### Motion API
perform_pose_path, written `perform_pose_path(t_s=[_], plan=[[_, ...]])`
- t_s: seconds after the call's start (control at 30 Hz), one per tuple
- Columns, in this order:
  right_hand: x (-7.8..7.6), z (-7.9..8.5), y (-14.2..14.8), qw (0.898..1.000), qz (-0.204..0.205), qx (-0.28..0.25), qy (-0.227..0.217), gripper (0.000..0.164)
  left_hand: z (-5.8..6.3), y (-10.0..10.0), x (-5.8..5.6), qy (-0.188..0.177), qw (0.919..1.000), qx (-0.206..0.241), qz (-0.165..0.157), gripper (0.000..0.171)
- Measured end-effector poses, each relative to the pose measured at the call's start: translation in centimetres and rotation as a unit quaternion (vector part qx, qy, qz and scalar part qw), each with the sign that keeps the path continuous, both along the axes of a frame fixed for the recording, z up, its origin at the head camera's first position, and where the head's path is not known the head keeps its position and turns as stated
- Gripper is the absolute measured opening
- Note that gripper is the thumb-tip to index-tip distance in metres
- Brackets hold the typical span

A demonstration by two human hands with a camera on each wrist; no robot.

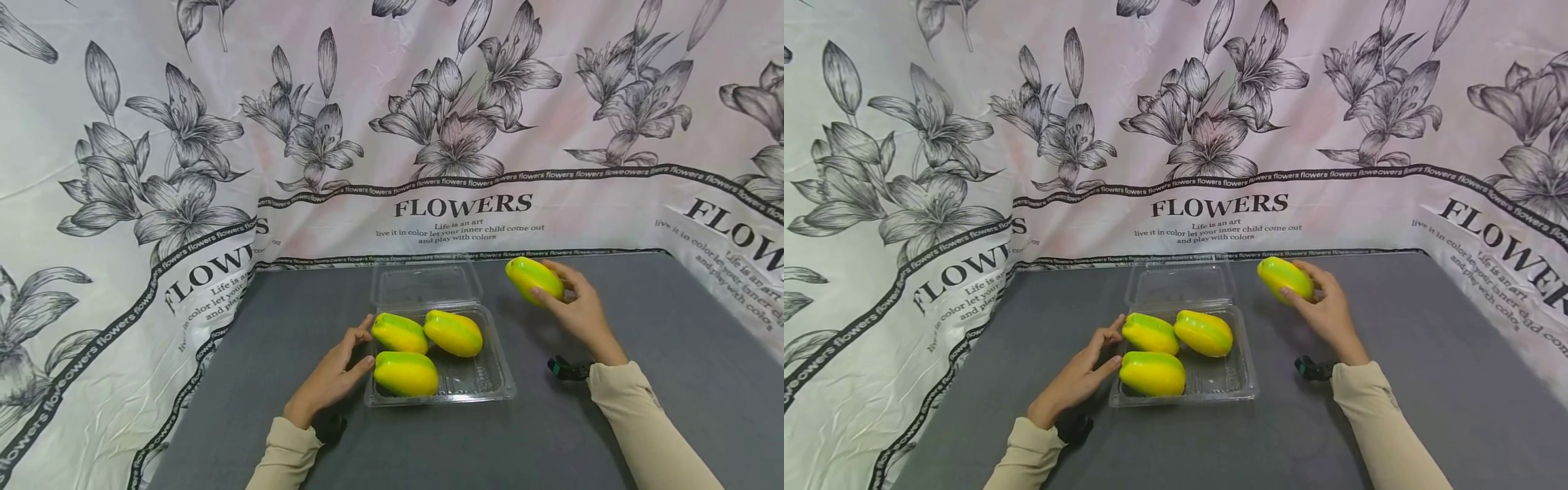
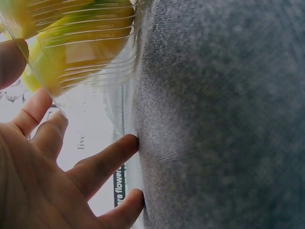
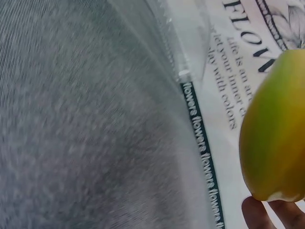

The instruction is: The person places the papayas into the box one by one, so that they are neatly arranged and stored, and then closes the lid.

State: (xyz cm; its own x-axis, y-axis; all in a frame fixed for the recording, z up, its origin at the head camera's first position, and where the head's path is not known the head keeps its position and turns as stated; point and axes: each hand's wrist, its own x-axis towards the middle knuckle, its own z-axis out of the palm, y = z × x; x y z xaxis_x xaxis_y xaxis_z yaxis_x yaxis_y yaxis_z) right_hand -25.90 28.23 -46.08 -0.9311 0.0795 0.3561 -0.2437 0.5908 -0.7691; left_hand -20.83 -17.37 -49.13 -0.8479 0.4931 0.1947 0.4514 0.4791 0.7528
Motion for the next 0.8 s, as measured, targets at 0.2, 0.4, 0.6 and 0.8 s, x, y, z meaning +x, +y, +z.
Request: perform_pose_path(t_s=[0.2, 0.4, 0.6, 0.8], plan=[[0.6, 0.9, -0.7, 1.0, 0.029, -0.001, 0.003, 0.061, 0.1, 0.1, 0.0, -0.001, 1.0, -0.005, -0.001, 0.033], [0.6, 1.2, -1.1, 0.999, 0.049, 0.004, 0.013, 0.06, 0.0, 0.0, 0.0, 0.006, 0.9999, -0.013, 0.0, 0.034], [0.7, 1.4, -1.6, 0.998, 0.06, -0.003, 0.014, 0.06, 0.0, 0.1, 0.0, 0.003, 0.9999, -0.013, 0.002, 0.033], [0.7, 1.5, -1.9, 0.997, 0.073, 0.005, 0.004, 0.061, 0.0, 0.1, 0.0, -0.006, 0.9999, -0.008, 0.004, 0.034]])
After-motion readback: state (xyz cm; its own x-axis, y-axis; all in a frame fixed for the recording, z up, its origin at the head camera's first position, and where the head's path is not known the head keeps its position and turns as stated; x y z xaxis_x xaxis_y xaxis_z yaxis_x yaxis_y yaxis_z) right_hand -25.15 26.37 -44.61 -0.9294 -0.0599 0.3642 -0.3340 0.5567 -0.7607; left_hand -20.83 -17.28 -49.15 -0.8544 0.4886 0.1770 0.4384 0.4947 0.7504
